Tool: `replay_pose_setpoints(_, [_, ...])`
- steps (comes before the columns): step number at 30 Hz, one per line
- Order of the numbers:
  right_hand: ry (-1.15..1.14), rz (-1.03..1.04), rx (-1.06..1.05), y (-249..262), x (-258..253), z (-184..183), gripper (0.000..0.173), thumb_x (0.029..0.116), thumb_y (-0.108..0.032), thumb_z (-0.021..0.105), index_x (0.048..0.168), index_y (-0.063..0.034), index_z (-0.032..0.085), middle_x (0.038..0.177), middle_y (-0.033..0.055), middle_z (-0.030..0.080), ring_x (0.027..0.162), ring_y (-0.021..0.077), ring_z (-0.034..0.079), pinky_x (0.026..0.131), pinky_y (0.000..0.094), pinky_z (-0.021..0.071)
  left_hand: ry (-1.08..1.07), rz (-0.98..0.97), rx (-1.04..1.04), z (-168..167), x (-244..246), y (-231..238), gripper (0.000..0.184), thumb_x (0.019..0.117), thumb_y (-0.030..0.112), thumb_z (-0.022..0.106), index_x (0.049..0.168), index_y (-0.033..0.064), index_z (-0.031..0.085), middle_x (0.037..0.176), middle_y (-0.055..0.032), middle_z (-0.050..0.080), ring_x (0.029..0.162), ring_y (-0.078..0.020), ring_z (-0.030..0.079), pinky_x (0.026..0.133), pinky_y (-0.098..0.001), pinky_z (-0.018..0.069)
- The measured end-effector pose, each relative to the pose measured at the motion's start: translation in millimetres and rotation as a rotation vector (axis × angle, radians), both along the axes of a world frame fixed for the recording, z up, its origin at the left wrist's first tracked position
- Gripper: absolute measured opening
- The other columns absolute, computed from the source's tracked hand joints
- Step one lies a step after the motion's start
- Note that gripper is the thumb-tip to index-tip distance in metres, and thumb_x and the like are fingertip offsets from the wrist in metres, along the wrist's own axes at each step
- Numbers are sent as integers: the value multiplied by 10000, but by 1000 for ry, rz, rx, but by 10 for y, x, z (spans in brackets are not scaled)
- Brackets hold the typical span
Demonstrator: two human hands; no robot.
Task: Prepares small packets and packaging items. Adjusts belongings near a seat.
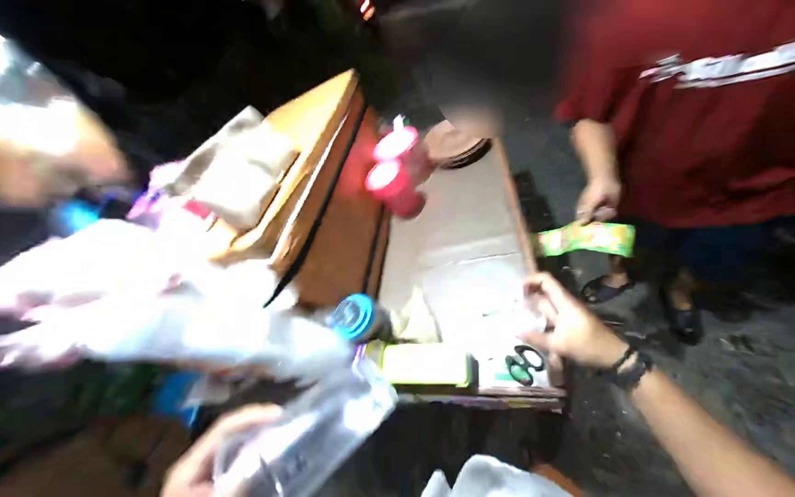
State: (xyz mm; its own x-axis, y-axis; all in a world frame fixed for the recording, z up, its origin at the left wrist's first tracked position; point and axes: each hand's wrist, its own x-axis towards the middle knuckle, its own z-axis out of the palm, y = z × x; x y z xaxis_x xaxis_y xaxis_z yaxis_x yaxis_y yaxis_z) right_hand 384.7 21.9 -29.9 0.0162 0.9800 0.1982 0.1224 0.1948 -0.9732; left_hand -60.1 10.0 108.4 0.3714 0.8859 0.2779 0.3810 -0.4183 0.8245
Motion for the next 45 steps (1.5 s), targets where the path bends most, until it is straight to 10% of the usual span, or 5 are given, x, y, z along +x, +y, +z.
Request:
replay_pose_setpoints(20, [-676,12,-235,1396,-320,-889,736,782,-428,887,1395,-138,599,1225,177,696,1128,352,668,1018,607,494,296,437,820,769,-396,1173,723,911,31,499,1601,154,323,1706,-187,24,1422,-234,457,1086,-388,509])
replay_pose_setpoints(25, [-686,20,-248,1394,-326,-855,742,796,-430,879,1405,-124,587,1233,181,693,1133,353,667,1020,610,488,431,411,865,666,-381,1110,859,894,512,633,1622,220,284,1696,-240,-66,1581,-344,73,1261,-503,236])
replay_pose_setpoints(30, [-706,94,-286,1343,-373,-659,744,804,-441,865,1410,-117,582,1280,196,665,1190,360,636,1051,590,475,165,495,1018,357,-205,1466,555,1016,408,595,1439,53,540,1638,-299,208,1538,-384,225,1243,-516,283])
replay_pose_setpoints(38, [-706,41,-309,1221,-217,-612,1042,678,-363,954,1527,-55,435,1502,218,499,1354,400,512,1107,617,433,157,630,447,-740,-130,1293,1154,904,413,762,1610,-6,-49,1589,-242,338,1377,-216,506,1129,-352,459])
replay_pose_setpoints(45, [-1081,163,-518,249,-342,-141,246,933,-298,720,1125,-144,725,984,110,735,942,326,703,855,602,539,-39,607,235,-1044,-57,1239,992,952,363,713,1603,-15,68,1589,-161,371,1401,-130,472,1163,-301,423])
